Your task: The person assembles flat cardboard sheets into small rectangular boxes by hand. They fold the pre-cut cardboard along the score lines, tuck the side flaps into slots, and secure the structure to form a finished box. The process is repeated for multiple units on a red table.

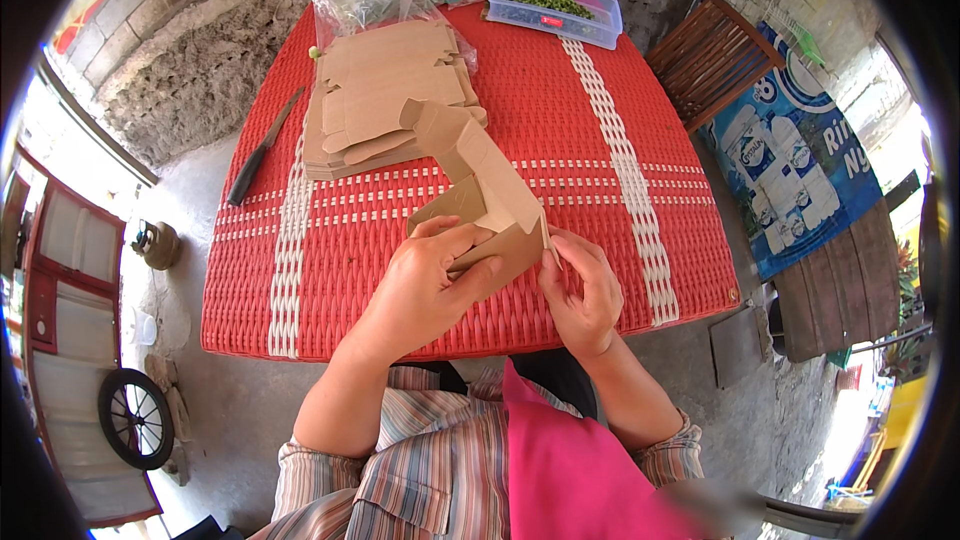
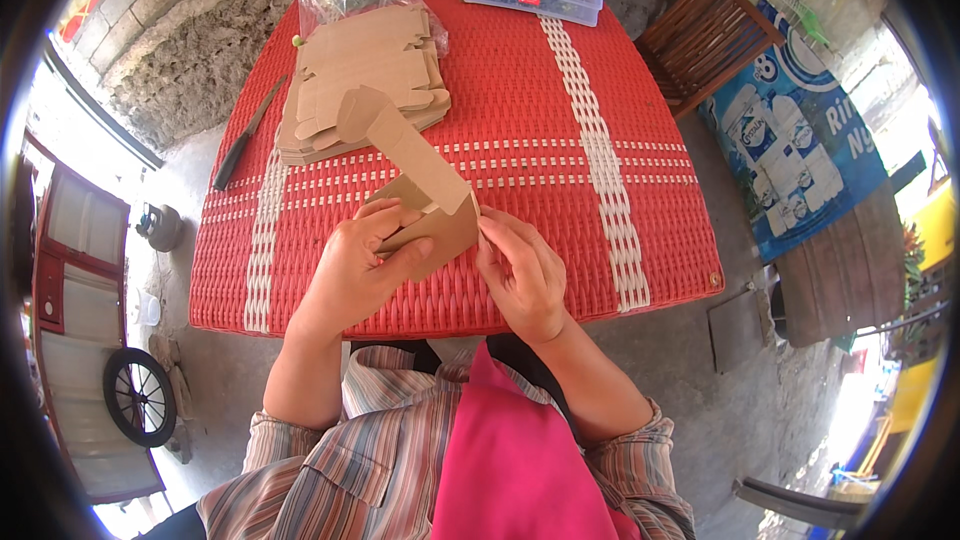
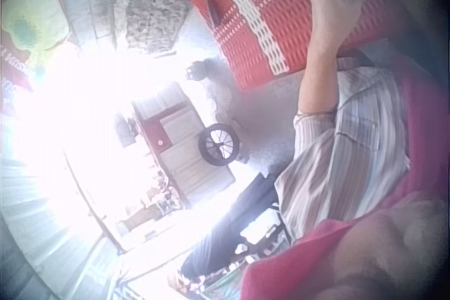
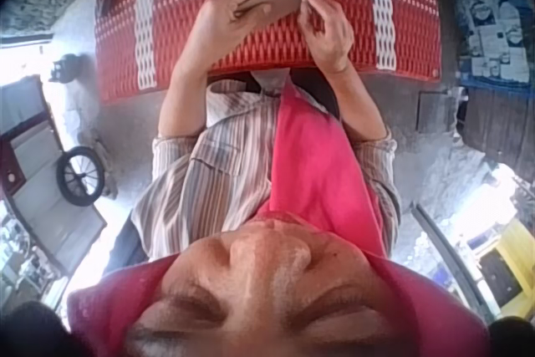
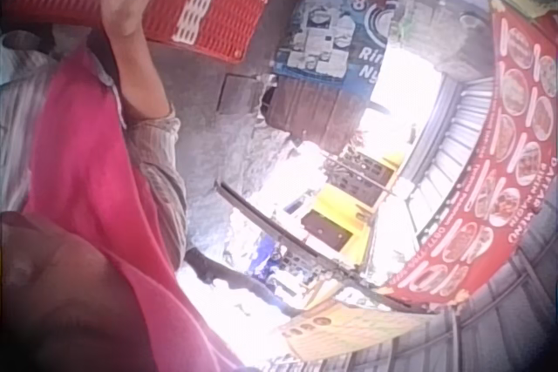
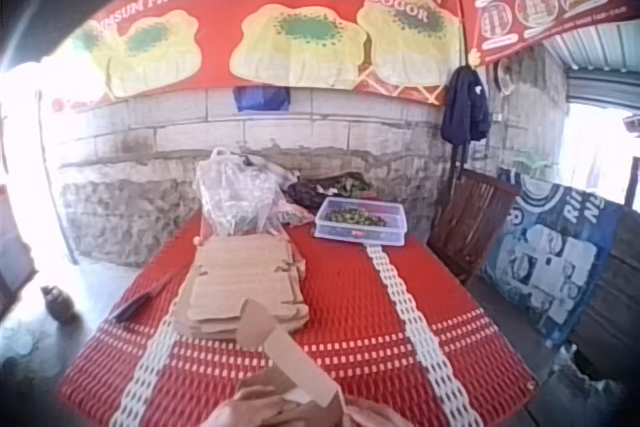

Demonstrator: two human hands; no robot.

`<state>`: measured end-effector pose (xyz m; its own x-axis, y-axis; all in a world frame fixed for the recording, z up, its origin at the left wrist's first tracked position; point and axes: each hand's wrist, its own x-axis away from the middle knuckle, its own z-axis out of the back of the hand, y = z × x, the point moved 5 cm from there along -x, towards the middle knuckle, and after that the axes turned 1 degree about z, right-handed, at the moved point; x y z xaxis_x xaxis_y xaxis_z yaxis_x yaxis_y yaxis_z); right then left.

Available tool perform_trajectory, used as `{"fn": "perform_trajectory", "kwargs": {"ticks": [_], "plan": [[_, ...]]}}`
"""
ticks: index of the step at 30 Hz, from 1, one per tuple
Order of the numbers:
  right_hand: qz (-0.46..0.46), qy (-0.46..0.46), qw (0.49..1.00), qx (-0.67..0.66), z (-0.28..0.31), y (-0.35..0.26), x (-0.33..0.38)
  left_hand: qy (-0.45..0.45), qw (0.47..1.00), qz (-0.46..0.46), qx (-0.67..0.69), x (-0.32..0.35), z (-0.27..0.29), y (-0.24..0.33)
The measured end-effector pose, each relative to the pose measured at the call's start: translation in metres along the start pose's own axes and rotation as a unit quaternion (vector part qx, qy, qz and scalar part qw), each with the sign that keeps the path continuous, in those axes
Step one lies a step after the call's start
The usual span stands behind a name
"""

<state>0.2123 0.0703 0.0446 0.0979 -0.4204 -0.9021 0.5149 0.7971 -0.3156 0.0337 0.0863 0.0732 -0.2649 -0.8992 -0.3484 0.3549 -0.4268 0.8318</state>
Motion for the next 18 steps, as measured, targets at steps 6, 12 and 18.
{"fn": "perform_trajectory", "kwargs": {"ticks": [6,12,18], "plan": [[0.008,-0.029,0.999,0.020,0.000,-0.003,0.002,-0.012,1.000,-0.009,0.015,0.000,-0.001,0.001],[-0.015,-0.015,0.999,0.024,-0.004,-0.001,0.005,-0.019,1.000,-0.021,-0.008,0.002,-0.003,0.003],[-0.006,0.015,1.000,0.000,-0.005,0.002,0.015,0.020,0.999,0.024,0.007,0.005,-0.001,0.001]]}}
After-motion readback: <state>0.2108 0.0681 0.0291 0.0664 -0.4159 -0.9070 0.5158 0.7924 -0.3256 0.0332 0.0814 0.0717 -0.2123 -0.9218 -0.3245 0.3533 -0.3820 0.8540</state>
